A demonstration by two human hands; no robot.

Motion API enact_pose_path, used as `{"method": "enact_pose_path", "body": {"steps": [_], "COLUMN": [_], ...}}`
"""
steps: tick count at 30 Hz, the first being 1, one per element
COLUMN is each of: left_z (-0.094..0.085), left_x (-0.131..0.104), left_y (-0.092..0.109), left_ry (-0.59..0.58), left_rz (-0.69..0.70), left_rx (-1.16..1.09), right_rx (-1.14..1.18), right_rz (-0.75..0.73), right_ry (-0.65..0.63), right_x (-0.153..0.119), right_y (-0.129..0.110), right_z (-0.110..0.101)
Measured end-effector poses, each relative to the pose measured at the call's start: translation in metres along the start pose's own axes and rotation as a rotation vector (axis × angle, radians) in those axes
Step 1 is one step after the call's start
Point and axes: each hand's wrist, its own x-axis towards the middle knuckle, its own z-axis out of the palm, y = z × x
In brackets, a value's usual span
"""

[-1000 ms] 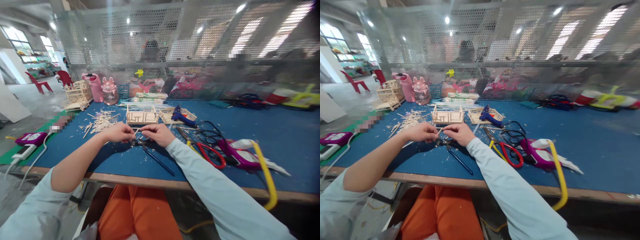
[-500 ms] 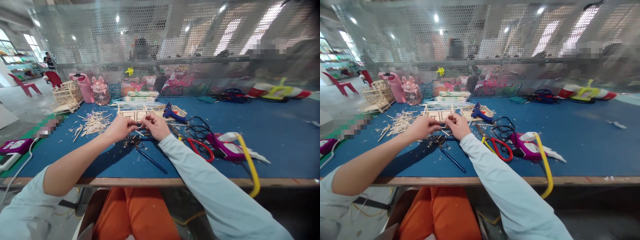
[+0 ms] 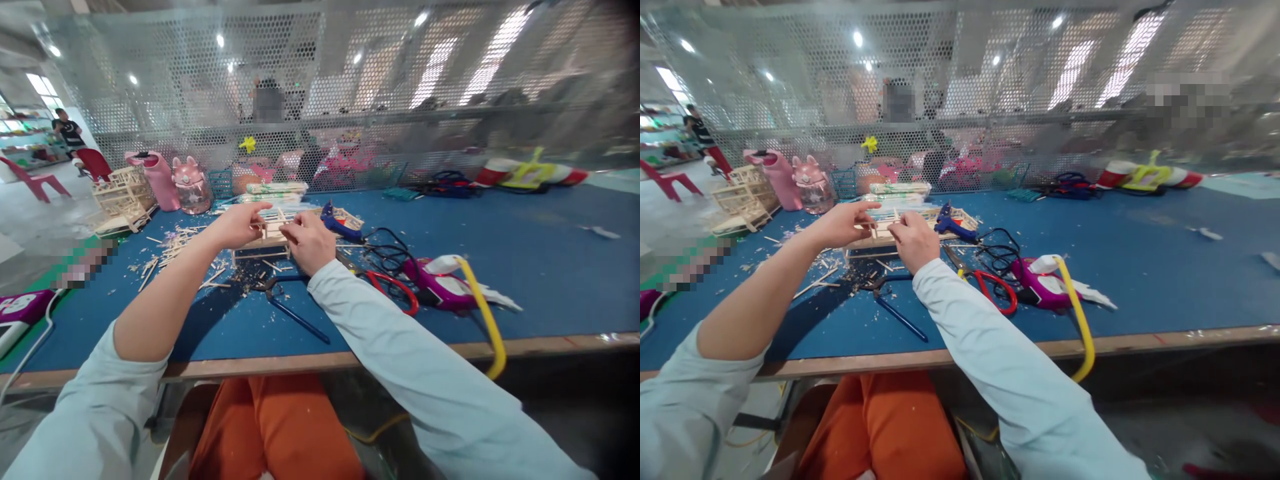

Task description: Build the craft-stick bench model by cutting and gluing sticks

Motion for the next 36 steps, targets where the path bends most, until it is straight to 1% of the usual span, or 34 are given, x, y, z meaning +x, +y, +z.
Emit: {"method": "enact_pose_path", "body": {"steps": [4,7,16,18,21,23,25,31,36], "left_z": [-0.001,-0.001,0.011,0.013,0.014,0.014,0.014,0.013,0.012], "left_x": [0.001,0.004,0.009,0.009,0.01,0.011,0.011,0.009,0.009], "left_y": [0.002,0.004,0.001,-0.001,-0.003,-0.004,-0.004,0.002,0.003], "left_ry": [-0.003,0.021,0.074,0.085,0.095,0.099,0.101,0.113,0.112], "left_rz": [0.001,0.004,0.048,0.054,0.057,0.053,0.042,0.022,0.013], "left_rx": [0.014,0.039,0.152,0.164,0.148,0.125,0.111,0.106,0.112], "right_rx": [-0.041,-0.039,-0.036,-0.002,0.079,0.121,0.137,0.097,0.018], "right_rz": [0.017,0.022,0.025,0.012,-0.001,0.031,0.067,0.094,0.038], "right_ry": [-0.022,-0.027,-0.028,-0.005,0.078,0.137,0.162,0.107,0.095], "right_x": [0.001,0.002,0.003,0.002,0.0,-0.002,-0.003,-0.004,-0.004], "right_y": [-0.001,-0.001,-0.001,0.0,0.004,0.007,0.009,0.009,0.009], "right_z": [0.001,0.003,0.005,0.006,0.005,0.003,0.001,0.004,0.005]}}
